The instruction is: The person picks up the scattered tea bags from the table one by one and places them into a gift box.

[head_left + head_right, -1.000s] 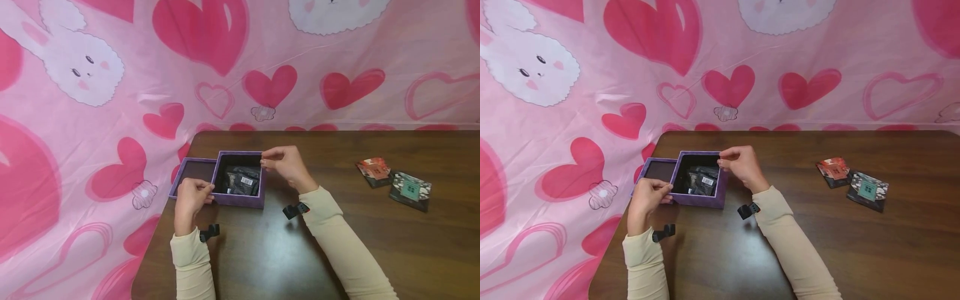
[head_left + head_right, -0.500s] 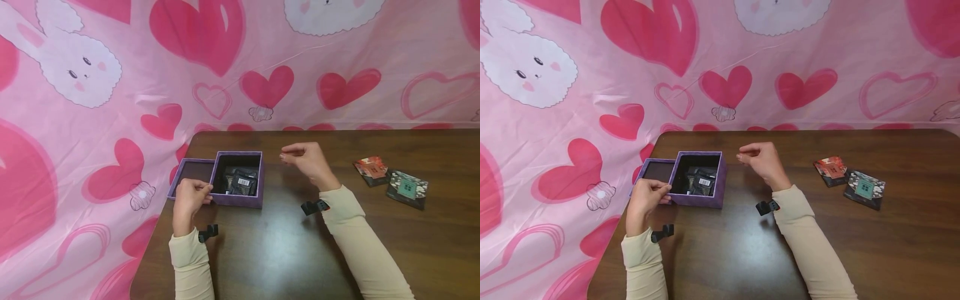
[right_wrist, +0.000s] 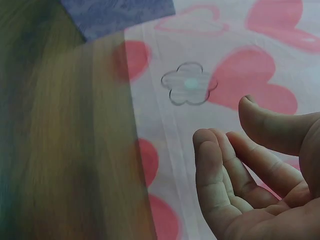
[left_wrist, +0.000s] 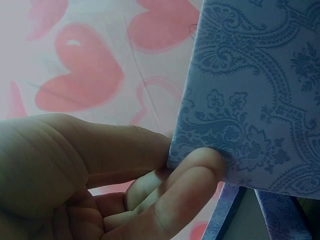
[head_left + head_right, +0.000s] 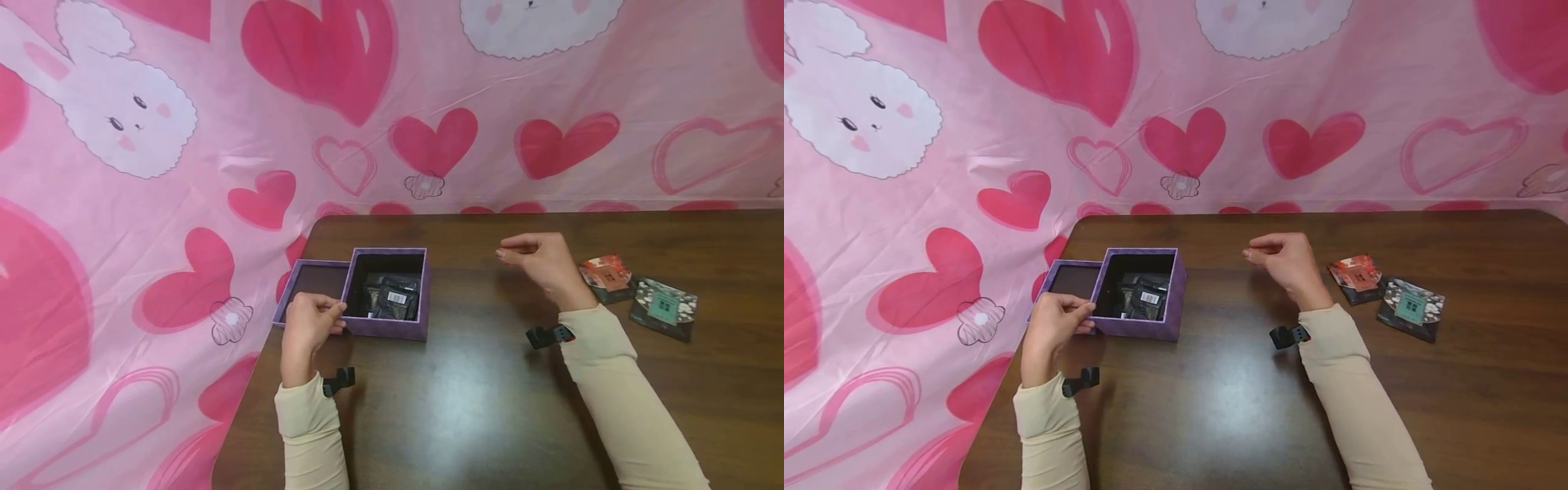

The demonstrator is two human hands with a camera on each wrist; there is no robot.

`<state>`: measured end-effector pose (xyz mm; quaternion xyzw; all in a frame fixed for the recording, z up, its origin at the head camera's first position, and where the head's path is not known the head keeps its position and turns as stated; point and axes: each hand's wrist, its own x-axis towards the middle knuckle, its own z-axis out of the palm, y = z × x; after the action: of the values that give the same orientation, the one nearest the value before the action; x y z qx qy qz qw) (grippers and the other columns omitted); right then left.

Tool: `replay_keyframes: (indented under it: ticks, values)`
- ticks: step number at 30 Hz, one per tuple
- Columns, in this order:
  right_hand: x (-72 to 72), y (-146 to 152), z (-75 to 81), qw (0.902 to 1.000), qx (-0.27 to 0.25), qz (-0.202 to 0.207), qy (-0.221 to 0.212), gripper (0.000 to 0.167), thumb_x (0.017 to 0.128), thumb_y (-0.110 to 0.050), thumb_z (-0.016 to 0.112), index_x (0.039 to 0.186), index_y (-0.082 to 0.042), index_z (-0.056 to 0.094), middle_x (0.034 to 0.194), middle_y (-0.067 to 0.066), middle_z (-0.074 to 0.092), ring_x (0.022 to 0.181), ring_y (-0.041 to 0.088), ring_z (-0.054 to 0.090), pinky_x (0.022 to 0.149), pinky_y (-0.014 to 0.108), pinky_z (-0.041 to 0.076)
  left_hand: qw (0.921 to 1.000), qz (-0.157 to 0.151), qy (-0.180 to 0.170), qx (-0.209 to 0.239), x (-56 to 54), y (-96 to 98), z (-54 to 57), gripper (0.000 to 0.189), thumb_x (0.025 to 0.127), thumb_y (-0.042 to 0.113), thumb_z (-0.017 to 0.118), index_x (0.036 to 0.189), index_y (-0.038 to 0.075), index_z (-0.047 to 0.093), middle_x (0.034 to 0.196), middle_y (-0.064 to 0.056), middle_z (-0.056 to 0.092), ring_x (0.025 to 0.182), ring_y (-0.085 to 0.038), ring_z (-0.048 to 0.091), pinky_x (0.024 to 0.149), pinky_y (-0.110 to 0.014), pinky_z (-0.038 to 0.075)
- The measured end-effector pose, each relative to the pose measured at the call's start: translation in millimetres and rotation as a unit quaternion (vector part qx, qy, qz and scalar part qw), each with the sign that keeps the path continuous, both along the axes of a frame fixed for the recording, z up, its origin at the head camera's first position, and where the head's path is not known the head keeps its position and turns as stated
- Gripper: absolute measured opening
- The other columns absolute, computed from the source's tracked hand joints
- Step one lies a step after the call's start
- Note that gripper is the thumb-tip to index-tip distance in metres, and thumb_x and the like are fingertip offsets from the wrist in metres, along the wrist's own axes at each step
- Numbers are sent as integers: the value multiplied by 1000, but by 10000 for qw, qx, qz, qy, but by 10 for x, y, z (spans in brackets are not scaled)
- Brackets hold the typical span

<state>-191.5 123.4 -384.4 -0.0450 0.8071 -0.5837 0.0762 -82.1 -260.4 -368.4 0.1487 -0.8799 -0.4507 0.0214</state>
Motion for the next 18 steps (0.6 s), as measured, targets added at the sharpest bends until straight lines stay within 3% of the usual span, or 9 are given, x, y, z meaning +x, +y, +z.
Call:
replay_keyframes:
  ticks: [4, 9, 13, 18]
  values:
    - [0, 120, -37, 9997, 173, -141, 79, 40, 91, -22, 77, 119, 6, 69, 111, 18, 72, 86, 15, 71, 71, 20, 56, 10000, 4, -25, 4, -3, 4, -1, 10, 89, 0, 75, 91, -9, 75, 72, -17, 72, 59, -24, 71, 62, -45, 62]
    - [-1, 253, -78, 9995, 124, -293, 31, 40, 92, -18, 77, 120, 9, 68, 101, 6, 75, 85, 15, 73, 74, 23, 59, 10000, 29, -59, 10, -2, 6, 13, 10, 89, 1, 75, 92, -9, 75, 74, -17, 72, 59, -23, 71, 63, -46, 62]
    - [-12, 344, -99, 9994, 69, -349, 25, 41, 92, -16, 76, 120, 11, 66, 98, 4, 75, 83, 14, 72, 74, 23, 60, 10000, 43, -85, 10, -4, 5, 16, 11, 89, 1, 75, 92, -10, 75, 75, -18, 72, 59, -23, 72, 63, -45, 62]
    - [-18, 492, -110, 9983, 224, -496, -201, 43, 93, -20, 75, 124, 9, 65, 98, 1, 75, 86, 17, 72, 74, 24, 60, 9999, 39, -142, 48, -6, 7, 19, 13, 89, 0, 74, 94, -12, 74, 76, -19, 72, 60, -24, 72, 63, -43, 62]
